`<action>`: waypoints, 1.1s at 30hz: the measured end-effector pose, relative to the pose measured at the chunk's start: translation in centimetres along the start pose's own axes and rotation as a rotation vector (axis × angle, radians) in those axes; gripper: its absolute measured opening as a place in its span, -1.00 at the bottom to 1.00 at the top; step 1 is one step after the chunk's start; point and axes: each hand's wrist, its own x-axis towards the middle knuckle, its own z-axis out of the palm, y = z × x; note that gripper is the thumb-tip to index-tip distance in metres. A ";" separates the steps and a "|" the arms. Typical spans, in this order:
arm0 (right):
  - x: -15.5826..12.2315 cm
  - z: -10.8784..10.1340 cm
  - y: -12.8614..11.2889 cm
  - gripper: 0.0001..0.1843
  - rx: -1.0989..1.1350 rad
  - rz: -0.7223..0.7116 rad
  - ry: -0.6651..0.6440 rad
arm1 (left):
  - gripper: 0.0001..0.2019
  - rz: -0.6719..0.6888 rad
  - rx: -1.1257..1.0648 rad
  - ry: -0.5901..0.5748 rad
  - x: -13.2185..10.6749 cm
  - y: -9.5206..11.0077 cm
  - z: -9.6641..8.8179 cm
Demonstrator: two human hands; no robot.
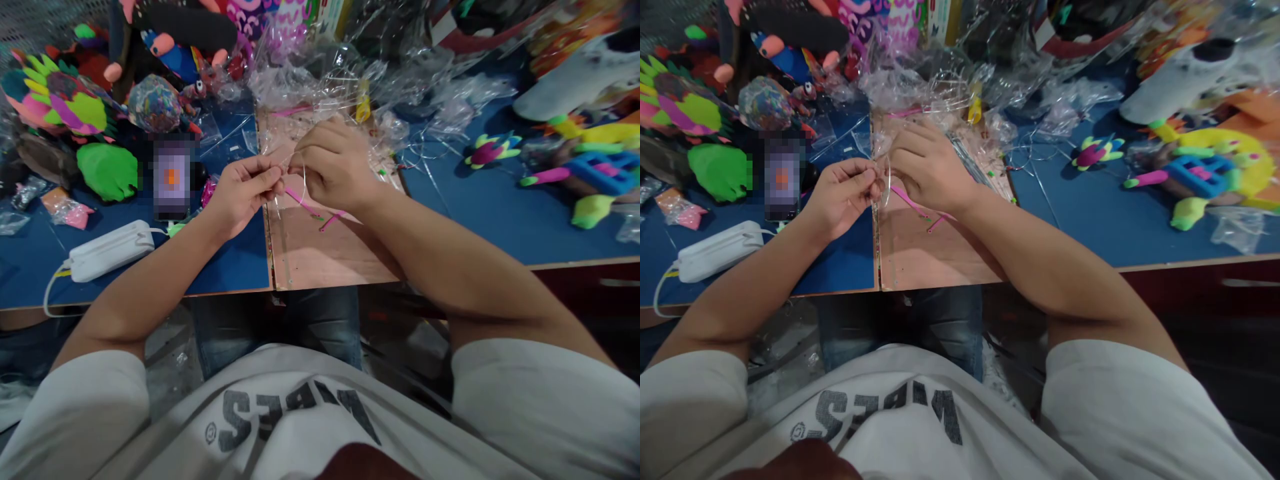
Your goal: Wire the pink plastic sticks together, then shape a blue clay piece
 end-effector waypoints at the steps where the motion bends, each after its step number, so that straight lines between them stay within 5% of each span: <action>1: 0.0 0.1 0.1 -0.44 -0.044 -0.056 0.011 | -0.73 0.005 0.002 0.000 0.0 0.0 0.0; 18: -0.1 0.6 -0.7 -0.59 -0.162 -0.358 0.105 | -0.64 0.103 0.175 -0.131 0.1 -0.5 -0.4; 22: 0.4 -0.6 -0.9 -0.54 -0.261 -0.333 -0.008 | -0.69 0.126 0.222 -0.132 0.3 -0.6 -0.6; 25: 0.6 -1.1 -0.9 -0.51 -0.261 -0.344 0.032 | -0.66 0.108 0.196 -0.085 0.5 -0.5 -0.4; 29: 0.5 -0.7 -0.8 -0.59 -0.104 -0.254 0.020 | -0.64 0.058 0.177 -0.060 0.7 -0.7 -0.4; 33: 0.1 -0.6 -0.8 -0.69 0.141 -0.108 -0.069 | -0.57 0.196 0.290 -0.077 0.9 -1.1 -1.0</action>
